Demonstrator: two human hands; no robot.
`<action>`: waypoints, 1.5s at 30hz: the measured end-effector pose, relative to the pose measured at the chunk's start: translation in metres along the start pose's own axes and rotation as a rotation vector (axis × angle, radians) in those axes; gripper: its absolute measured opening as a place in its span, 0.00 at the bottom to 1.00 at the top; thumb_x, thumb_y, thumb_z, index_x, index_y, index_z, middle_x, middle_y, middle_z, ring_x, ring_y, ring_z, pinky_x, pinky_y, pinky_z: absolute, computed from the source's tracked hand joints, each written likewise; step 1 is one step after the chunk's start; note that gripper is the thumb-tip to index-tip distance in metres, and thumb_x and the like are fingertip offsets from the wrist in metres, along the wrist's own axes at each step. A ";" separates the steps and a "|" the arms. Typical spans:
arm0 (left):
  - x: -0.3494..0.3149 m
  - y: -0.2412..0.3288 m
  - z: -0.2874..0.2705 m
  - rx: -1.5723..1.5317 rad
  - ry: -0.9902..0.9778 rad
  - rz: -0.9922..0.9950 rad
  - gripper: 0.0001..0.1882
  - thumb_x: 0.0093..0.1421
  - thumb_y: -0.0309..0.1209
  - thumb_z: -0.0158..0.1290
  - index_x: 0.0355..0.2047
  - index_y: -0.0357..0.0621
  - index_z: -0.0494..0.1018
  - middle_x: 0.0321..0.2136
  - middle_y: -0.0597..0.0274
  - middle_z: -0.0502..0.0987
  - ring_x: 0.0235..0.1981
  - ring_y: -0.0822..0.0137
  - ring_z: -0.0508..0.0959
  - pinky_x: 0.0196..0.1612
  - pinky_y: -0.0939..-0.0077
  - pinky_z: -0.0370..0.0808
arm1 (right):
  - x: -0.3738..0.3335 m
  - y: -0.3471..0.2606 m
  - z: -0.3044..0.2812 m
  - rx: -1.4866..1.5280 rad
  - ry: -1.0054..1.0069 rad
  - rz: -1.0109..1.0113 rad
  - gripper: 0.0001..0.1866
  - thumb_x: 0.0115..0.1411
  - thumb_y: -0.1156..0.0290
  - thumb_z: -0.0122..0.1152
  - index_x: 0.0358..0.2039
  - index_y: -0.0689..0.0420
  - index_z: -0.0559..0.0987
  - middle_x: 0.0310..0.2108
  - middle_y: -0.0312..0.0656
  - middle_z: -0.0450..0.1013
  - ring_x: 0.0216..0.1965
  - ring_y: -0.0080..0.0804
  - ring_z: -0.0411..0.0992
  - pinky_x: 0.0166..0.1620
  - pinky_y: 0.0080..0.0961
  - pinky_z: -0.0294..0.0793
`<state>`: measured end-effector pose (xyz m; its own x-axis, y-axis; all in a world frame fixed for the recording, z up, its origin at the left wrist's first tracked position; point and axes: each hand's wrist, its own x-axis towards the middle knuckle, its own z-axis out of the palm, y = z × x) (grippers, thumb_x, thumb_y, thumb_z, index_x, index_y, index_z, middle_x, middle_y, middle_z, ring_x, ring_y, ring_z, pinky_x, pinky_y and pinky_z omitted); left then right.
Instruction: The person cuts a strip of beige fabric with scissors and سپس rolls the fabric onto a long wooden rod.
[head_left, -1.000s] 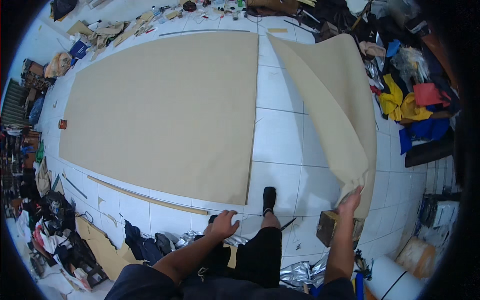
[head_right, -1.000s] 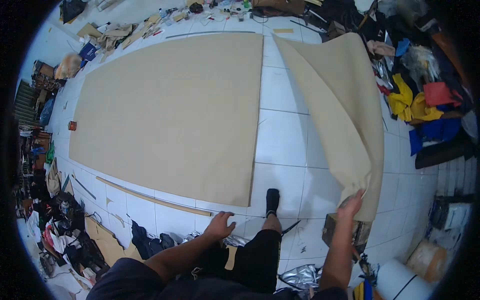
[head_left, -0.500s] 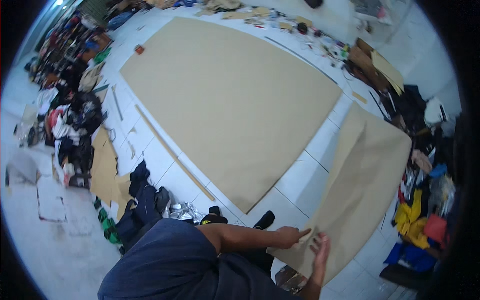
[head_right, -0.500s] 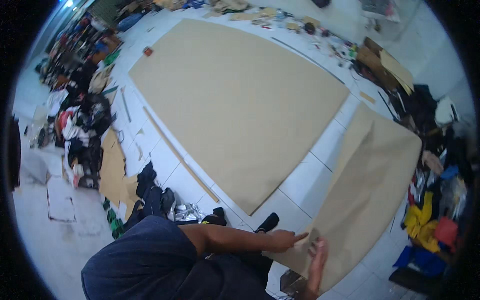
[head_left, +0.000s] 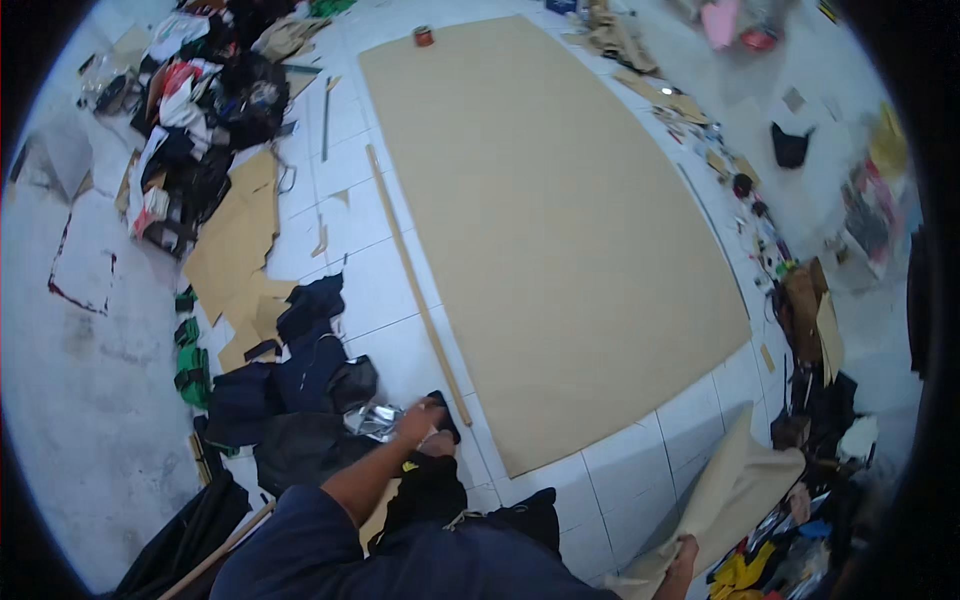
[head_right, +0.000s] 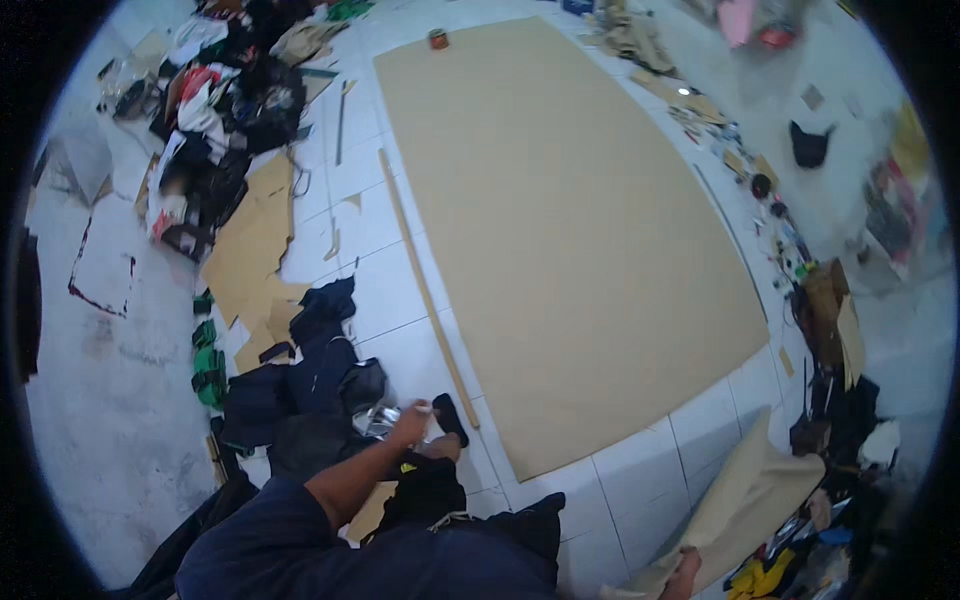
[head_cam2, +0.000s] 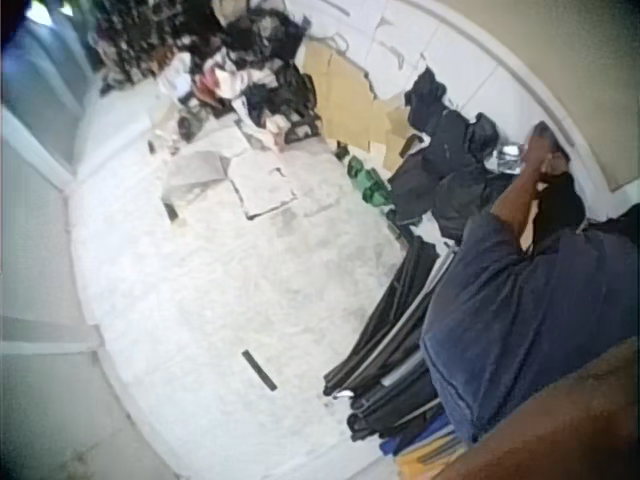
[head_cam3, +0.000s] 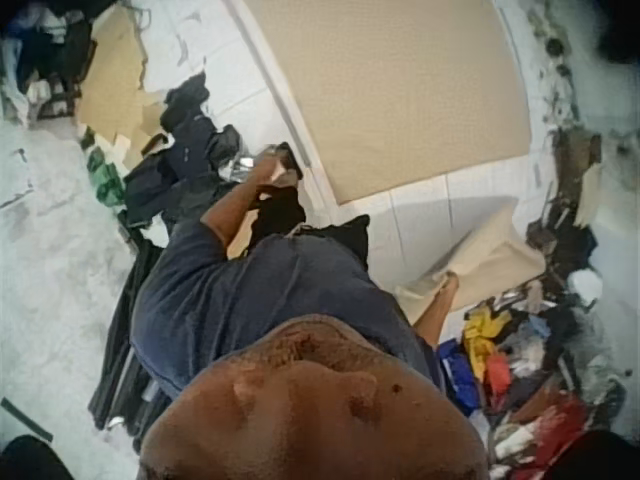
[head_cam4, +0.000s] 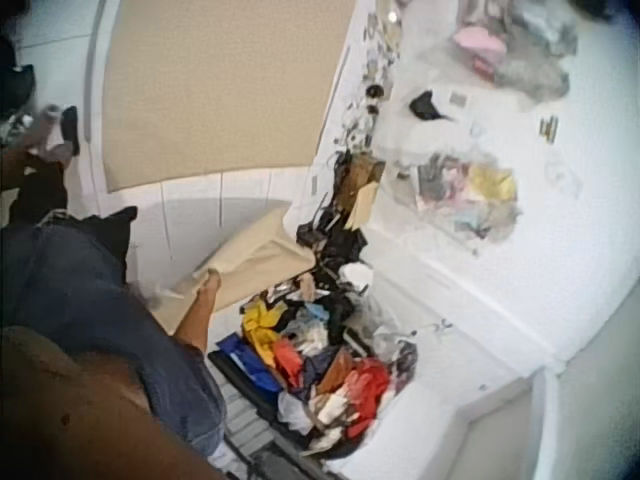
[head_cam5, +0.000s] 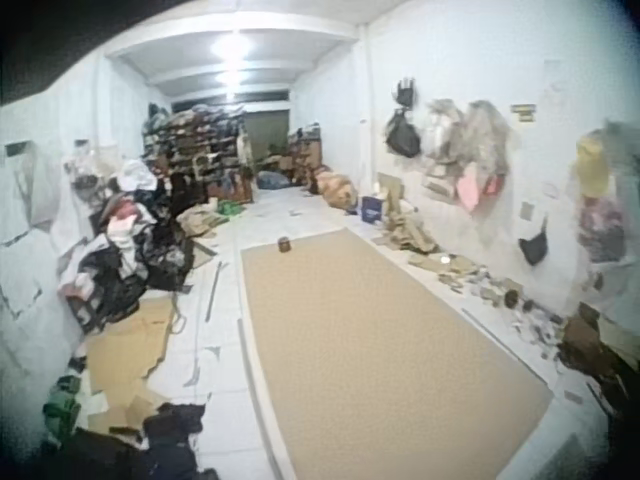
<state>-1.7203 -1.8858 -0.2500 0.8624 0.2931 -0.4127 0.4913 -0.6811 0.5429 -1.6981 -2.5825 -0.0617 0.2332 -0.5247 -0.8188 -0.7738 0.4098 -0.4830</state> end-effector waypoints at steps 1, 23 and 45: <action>-0.011 -0.011 -0.046 -0.221 0.088 -0.446 0.28 0.57 0.50 0.52 0.49 0.43 0.73 0.42 0.45 0.78 0.46 0.48 0.78 0.49 0.58 0.73 | -0.024 0.000 -0.001 -0.007 0.062 -0.008 0.21 0.58 0.71 0.46 0.52 0.63 0.68 0.44 0.51 0.70 0.46 0.49 0.71 0.50 0.44 0.73; 0.227 -0.258 -0.542 -0.351 0.079 -0.396 0.24 0.58 0.42 0.56 0.49 0.38 0.72 0.36 0.50 0.78 0.36 0.61 0.78 0.42 0.68 0.74 | -0.173 -0.089 0.514 -0.595 0.111 -0.221 0.21 0.57 0.66 0.49 0.50 0.61 0.70 0.43 0.50 0.72 0.45 0.47 0.72 0.50 0.43 0.73; 0.575 -0.572 -0.898 -0.176 -0.572 -0.954 0.25 0.66 0.52 0.42 0.43 0.44 0.77 0.30 0.51 0.79 0.24 0.57 0.77 0.25 0.57 0.74 | -0.349 -0.295 1.201 -0.967 0.259 -0.504 0.21 0.56 0.62 0.53 0.48 0.60 0.72 0.42 0.49 0.73 0.45 0.45 0.73 0.50 0.41 0.73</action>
<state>-1.3959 -0.7252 -0.1414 -0.0361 0.2619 -0.9644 0.9694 -0.2254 -0.0975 -0.8439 -1.6243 -0.0064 0.6068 -0.6526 -0.4537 -0.7838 -0.5862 -0.2051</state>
